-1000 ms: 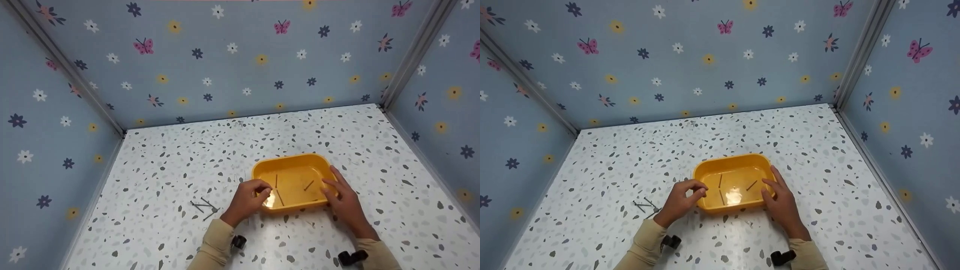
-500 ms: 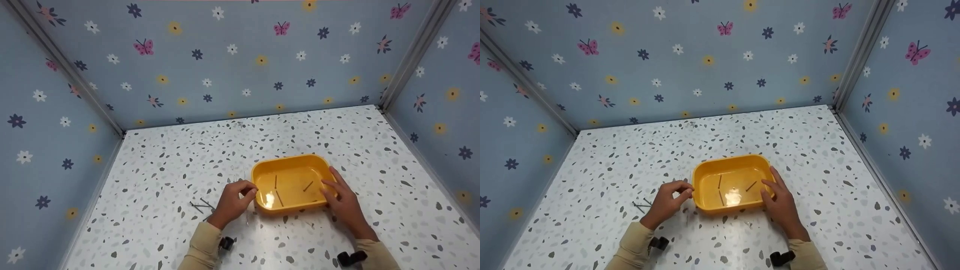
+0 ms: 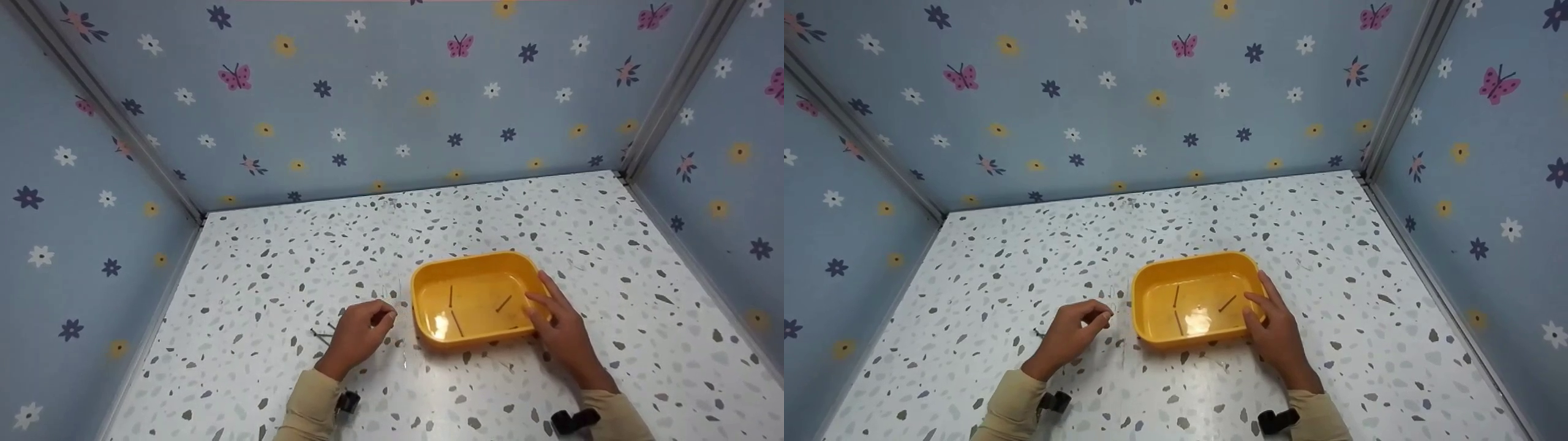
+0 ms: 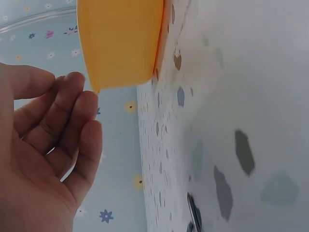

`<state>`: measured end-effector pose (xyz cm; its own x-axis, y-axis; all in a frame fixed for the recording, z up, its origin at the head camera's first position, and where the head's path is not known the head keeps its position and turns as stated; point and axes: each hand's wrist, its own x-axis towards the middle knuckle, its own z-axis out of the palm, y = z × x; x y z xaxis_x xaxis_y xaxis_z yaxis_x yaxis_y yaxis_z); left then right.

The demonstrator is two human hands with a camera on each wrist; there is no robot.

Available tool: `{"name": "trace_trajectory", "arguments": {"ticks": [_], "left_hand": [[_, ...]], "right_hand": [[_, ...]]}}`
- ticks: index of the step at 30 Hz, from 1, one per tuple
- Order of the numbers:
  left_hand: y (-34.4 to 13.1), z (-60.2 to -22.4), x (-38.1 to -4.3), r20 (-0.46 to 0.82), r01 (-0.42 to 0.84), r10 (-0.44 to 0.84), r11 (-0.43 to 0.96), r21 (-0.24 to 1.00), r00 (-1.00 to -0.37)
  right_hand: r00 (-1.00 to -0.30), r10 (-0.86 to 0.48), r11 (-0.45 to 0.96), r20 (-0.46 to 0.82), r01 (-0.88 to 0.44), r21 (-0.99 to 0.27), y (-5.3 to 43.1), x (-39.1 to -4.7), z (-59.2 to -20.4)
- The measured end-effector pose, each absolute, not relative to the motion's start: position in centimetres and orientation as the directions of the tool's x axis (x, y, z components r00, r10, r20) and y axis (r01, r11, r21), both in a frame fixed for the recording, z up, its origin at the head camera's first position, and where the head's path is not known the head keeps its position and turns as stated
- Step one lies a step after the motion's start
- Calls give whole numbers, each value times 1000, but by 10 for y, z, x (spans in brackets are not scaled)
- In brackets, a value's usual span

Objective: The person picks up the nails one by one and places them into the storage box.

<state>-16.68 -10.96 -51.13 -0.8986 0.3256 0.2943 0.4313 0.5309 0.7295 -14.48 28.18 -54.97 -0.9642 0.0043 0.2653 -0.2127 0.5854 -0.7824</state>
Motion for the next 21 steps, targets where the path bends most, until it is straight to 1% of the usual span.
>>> {"name": "trace_trajectory", "arguments": {"ticks": [7, 15, 21], "left_hand": [[-123, -516, -162, 233, 397, 337, 587, 705, -912], [-139, -522, -160, 114, 340, 358, 667, 664, -927], [-148, -525, -157, 113, 336, 346, 697, 634, -932]], "right_hand": [[-965, 6, 585, 263, -210, -784, 282, -145, -549], [-964, -3, 584, 268, -219, -782, 282, -146, -549], [-964, 1, 588, 268, -216, -780, 282, -145, -549]]}}
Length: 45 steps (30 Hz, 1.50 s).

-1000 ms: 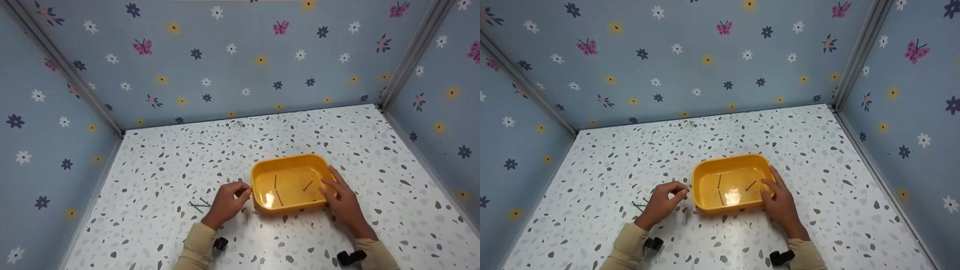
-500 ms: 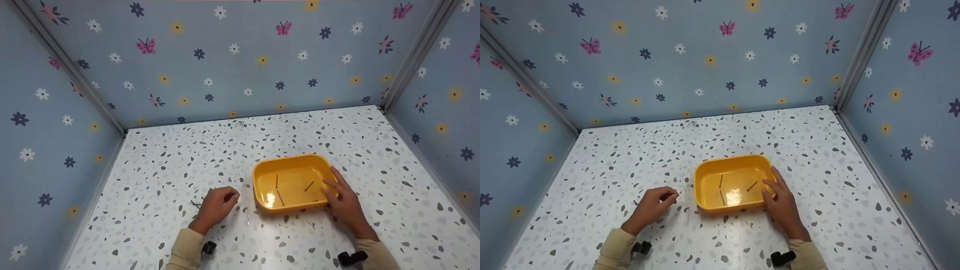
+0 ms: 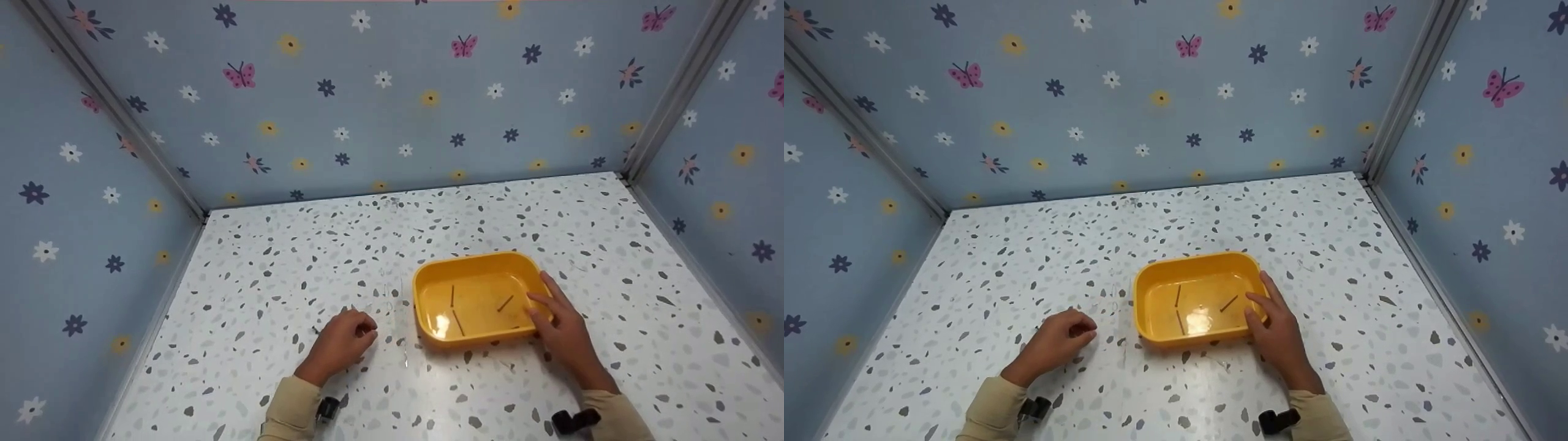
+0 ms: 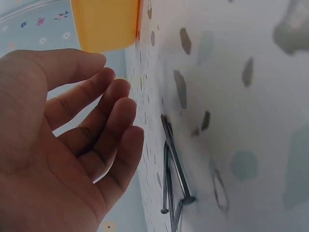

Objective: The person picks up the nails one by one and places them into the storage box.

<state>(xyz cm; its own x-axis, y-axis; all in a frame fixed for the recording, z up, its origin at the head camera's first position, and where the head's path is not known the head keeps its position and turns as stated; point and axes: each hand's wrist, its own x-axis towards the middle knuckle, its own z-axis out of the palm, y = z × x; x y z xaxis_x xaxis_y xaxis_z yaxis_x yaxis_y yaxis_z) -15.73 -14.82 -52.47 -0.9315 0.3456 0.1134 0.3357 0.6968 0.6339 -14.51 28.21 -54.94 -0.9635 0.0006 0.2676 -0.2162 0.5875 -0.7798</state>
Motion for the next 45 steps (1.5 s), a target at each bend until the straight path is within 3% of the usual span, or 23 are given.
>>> {"name": "trace_trajectory", "arguments": {"ticks": [7, 12, 15, 21, 30, 39, 45], "left_hand": [[-157, -529, -152, 105, 282, 267, 813, 509, -958], [-162, -527, -151, -33, 158, 203, 842, 516, -979], [-164, -526, -150, -51, 155, 213, 834, 529, -976], [-171, -529, -148, 12, 253, 293, 804, 538, -956], [-181, -530, -148, 71, 286, 317, 707, 647, -946], [-187, -530, -143, 192, 240, 170, 864, 442, -966], [-189, -528, -138, 206, 153, 75, 905, 397, -976]], "right_hand": [[-966, -2, 589, 258, -209, -781, 282, -145, -551], [-971, 2, 586, 240, -194, -787, 282, -145, -550], [-971, 3, 587, 238, -191, -787, 282, -145, -550], [-974, 14, 590, 226, -174, -789, 283, -143, -550], [-977, 15, 587, 213, -164, -793, 282, -144, -548], [-972, 8, 575, 233, -186, -797, 283, -145, -548], [-969, -2, 568, 247, -204, -798, 282, -145, -548]]}}
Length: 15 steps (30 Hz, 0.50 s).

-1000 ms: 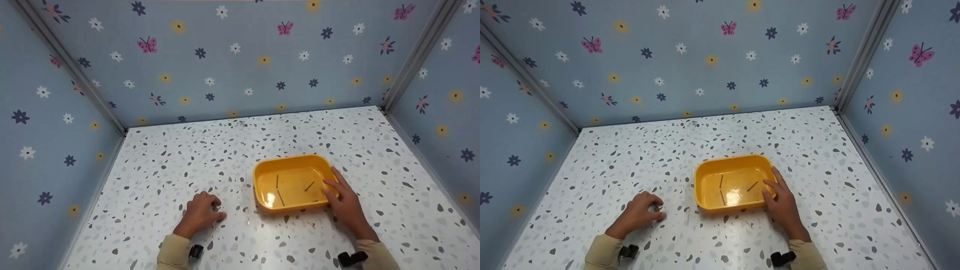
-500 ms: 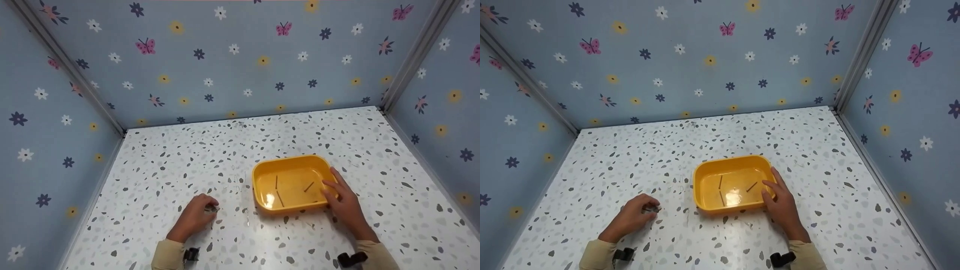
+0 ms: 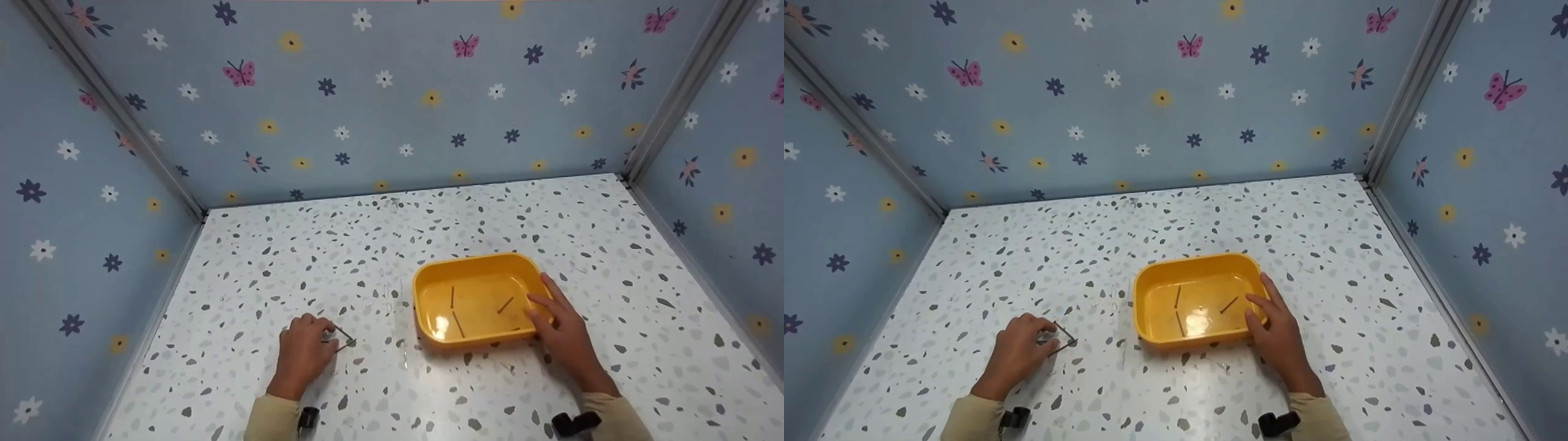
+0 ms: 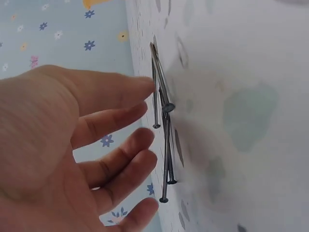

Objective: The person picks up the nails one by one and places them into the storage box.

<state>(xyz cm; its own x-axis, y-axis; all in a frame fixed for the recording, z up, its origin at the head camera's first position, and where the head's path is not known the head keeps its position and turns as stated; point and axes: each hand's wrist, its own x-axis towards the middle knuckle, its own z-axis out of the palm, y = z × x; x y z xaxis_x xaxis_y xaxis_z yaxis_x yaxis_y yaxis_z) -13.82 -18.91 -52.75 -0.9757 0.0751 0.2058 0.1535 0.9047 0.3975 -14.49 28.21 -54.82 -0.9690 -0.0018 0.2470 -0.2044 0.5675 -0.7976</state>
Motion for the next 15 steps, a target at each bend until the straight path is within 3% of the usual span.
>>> {"name": "trace_trajectory", "arguments": {"ticks": [8, 15], "left_hand": [[-197, -525, -137, 107, 21, -20, 929, 371, -994], [-197, -526, -140, 50, -6, -29, 914, 405, -998]], "right_hand": [[-972, 0, 578, 236, -193, -793, 282, -146, -550], [-972, 2, 582, 235, -190, -790, 282, -145, -549]]}}
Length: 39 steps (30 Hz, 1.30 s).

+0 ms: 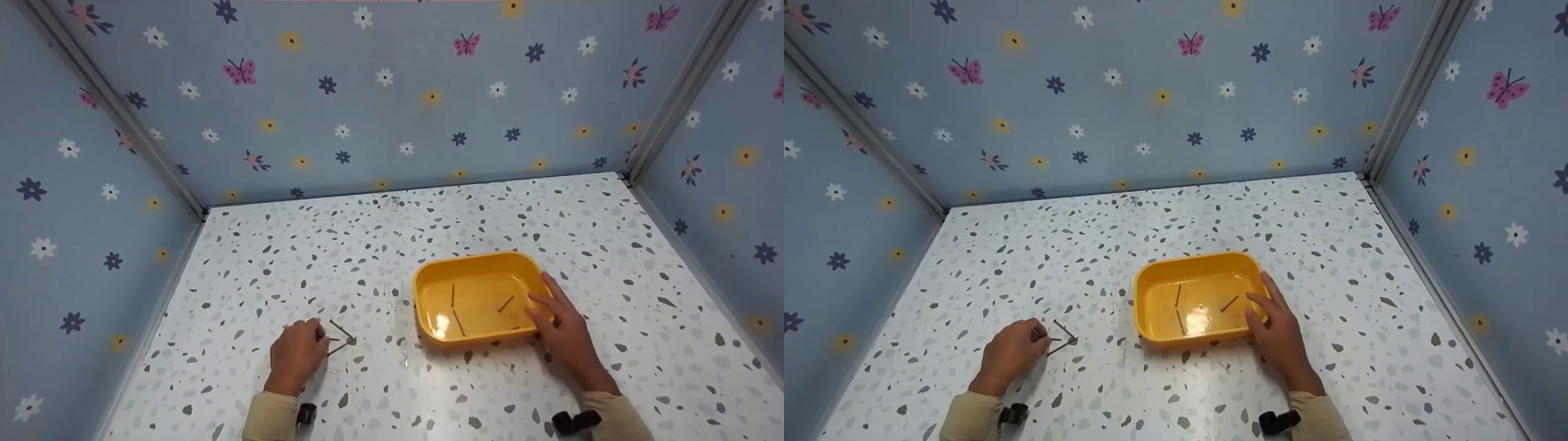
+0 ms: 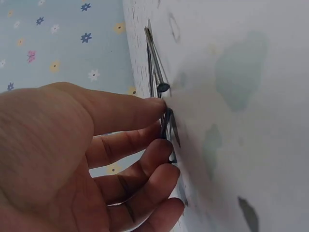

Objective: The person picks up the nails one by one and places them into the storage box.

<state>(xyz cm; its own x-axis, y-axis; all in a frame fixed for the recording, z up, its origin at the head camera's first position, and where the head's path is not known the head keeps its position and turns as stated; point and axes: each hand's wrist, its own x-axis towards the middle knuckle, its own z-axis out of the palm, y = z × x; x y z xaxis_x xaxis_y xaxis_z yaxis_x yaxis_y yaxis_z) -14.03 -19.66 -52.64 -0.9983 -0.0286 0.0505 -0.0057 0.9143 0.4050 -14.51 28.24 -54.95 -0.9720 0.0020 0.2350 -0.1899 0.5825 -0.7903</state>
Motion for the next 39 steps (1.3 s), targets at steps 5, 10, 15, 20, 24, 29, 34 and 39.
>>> {"name": "trace_trajectory", "arguments": {"ticks": [5, 10, 15, 20, 24, 29, 34, 39], "left_hand": [[-195, -527, -142, 40, -11, -30, 908, 419, -999], [-190, -528, -142, 60, 5, -21, 914, 406, -998], [-185, -530, -144, 115, 47, 1, 919, 391, -993], [-183, -533, -148, 147, 70, 13, 921, 384, -989], [-182, -533, -151, 147, 72, 15, 920, 386, -989], [-181, -534, -152, 133, 55, 1, 914, 401, -991], [-179, -532, -152, 107, 14, -37, 899, 438, -994], [-177, -529, -152, 109, 9, -54, 861, 508, -993]], "right_hand": [[-975, 3, 585, 224, -179, -791, 282, -146, -550], [-974, 1, 586, 225, -182, -789, 282, -147, -551], [-971, -1, 574, 241, -197, -795, 282, -147, -551], [-970, 4, 576, 243, -196, -794, 282, -147, -551], [-972, 7, 581, 236, -188, -792, 282, -148, -550], [-975, 12, 581, 221, -173, -795, 280, -146, -548], [-978, 13, 580, 208, -161, -798, 281, -145, -547], [-977, 9, 582, 213, -168, -795, 282, -145, -548]]}}
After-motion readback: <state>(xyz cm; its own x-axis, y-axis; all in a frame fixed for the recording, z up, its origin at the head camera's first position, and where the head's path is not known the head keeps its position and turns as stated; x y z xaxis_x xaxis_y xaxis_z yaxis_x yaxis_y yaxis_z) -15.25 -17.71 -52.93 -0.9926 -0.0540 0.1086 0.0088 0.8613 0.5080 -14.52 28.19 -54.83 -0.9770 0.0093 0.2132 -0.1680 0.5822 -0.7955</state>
